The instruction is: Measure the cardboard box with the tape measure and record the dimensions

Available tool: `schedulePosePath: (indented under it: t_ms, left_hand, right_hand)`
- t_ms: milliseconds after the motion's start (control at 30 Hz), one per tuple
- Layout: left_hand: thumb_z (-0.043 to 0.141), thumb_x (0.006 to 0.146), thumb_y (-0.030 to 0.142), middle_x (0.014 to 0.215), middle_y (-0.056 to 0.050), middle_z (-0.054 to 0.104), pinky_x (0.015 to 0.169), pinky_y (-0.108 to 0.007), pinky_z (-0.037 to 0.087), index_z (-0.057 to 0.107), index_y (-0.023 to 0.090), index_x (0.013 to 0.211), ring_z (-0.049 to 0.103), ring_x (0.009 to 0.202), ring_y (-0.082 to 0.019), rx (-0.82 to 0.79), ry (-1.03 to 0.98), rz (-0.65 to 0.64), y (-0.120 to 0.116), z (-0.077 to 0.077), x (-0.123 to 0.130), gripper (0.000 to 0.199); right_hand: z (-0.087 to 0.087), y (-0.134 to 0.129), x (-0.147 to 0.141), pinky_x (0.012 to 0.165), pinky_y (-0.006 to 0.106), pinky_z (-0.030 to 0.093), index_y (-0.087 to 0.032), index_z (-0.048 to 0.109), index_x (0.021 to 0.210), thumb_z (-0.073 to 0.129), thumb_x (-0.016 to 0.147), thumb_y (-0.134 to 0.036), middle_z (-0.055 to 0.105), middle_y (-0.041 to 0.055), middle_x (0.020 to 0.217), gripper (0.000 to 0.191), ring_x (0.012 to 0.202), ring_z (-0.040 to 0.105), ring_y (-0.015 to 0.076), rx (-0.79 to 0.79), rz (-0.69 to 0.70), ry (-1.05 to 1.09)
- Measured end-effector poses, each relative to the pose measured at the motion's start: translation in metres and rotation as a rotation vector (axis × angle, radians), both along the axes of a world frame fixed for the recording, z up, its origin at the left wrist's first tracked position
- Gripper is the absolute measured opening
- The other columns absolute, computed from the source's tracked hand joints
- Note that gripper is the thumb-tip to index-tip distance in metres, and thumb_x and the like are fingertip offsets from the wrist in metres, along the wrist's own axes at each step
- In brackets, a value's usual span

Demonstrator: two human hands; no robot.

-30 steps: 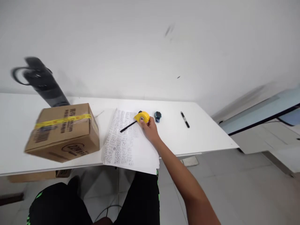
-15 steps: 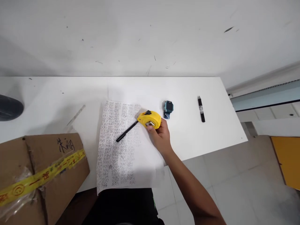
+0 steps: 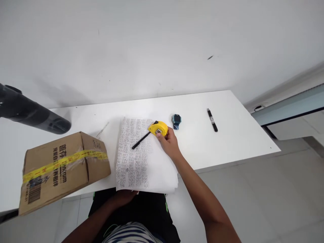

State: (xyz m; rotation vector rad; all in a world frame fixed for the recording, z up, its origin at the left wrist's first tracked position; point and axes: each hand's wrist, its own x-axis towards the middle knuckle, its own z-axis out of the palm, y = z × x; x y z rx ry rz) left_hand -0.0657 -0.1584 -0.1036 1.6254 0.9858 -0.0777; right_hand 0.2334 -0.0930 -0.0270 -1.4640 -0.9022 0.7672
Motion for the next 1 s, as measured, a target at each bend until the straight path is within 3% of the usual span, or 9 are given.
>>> schedulePosePath:
  t_ms: [100,267,400,500,567,633,833,933,1000]
  left_hand:
    - [0.042,0.093,0.052,0.127,-0.004,0.062,0.106,-0.041,0.038,0.062,0.026,0.119,0.053,0.122,-0.025,-0.069,-0.007,-0.089,-0.013,0.014,-0.006,0.042]
    - [0.039,0.095,0.049,0.122,-0.002,0.064,0.102,-0.033,0.041,0.062,0.028,0.118,0.056,0.115,-0.019,0.026,-0.238,0.009,-0.054,0.081,-0.021,0.038]
    - [0.038,0.098,0.037,0.113,-0.005,0.067,0.097,-0.033,0.043,0.062,0.025,0.116,0.059,0.107,-0.018,0.448,-0.317,-0.019,-0.064,0.13,-0.026,0.033]
    - [0.038,0.097,0.032,0.105,-0.006,0.07,0.096,-0.038,0.043,0.064,0.022,0.11,0.061,0.1,-0.019,0.869,-0.298,-0.155,-0.045,0.15,-0.013,0.031]
    - [0.038,0.097,0.033,0.116,-0.008,0.067,0.1,-0.043,0.04,0.063,0.022,0.114,0.058,0.11,-0.022,1.087,-0.204,-0.222,-0.026,0.15,0.003,0.032]
    - [0.041,0.096,0.04,0.137,-0.009,0.055,0.107,-0.051,0.033,0.059,0.022,0.123,0.046,0.129,-0.029,1.222,-0.074,-0.228,-0.008,0.141,0.017,0.038]
    - [0.034,0.096,0.051,0.152,-0.006,0.038,0.113,-0.053,0.028,0.045,0.028,0.14,0.034,0.14,-0.029,1.26,0.092,-0.214,0.015,0.1,0.025,0.051]
    - [0.033,0.096,0.051,0.153,-0.004,0.036,0.114,-0.051,0.026,0.043,0.029,0.141,0.031,0.142,-0.027,1.272,0.097,-0.209,0.015,0.095,0.023,0.051]
    - [0.033,0.096,0.051,0.153,-0.003,0.036,0.114,-0.05,0.026,0.044,0.03,0.141,0.031,0.142,-0.027,1.283,0.101,-0.207,0.016,0.096,0.023,0.05]
  right_hand:
    - [-0.003,0.003,0.002,0.061,0.028,0.047,-0.023,0.052,0.112,0.066,0.079,-0.052,0.061,-0.0004,0.087,0.046,0.069,0.053,0.0141,0.019,0.037,-0.054]
    - [0.001,-0.004,-0.003,0.062,0.029,0.045,-0.021,0.052,0.117,0.06,0.08,-0.059,0.062,0.0013,0.086,0.054,0.07,0.054,0.0165,0.006,-0.026,-0.324]
    - [0.013,0.003,-0.01,0.07,0.034,0.046,-0.02,0.047,0.127,0.052,0.083,-0.061,0.066,0.0069,0.099,0.06,0.078,0.06,0.0218,-0.022,-0.075,-0.537]
    - [0.026,0.024,-0.009,0.074,0.035,0.046,-0.019,0.039,0.135,0.041,0.089,-0.058,0.066,0.012,0.108,0.06,0.087,0.062,0.025,-0.171,-0.074,-0.627]
    - [0.033,0.041,-0.006,0.074,0.033,0.046,-0.016,0.037,0.136,0.03,0.094,-0.054,0.065,0.0146,0.113,0.057,0.092,0.062,0.0244,-0.252,-0.064,-0.652]
    - [0.038,0.054,-0.002,0.072,0.03,0.046,-0.016,0.042,0.132,0.022,0.096,-0.052,0.066,0.0145,0.112,0.054,0.092,0.063,0.0227,-0.289,-0.036,-0.68]
    - [0.053,0.068,0.004,0.075,0.035,0.045,-0.013,0.061,0.105,0.031,0.094,-0.057,0.068,0.0177,0.097,0.054,0.087,0.064,0.0269,-0.422,0.069,-0.861]
    - [0.059,0.059,0.001,0.087,0.041,0.04,-0.012,0.055,0.12,0.035,0.097,-0.044,0.06,0.0227,0.118,0.045,0.108,0.057,0.0316,-0.383,0.054,-1.011]
    - [0.06,0.052,-0.005,0.088,0.04,0.038,-0.016,0.048,0.131,0.038,0.096,-0.03,0.057,0.0212,0.126,0.039,0.112,0.055,0.0305,-0.279,0.181,-1.236]
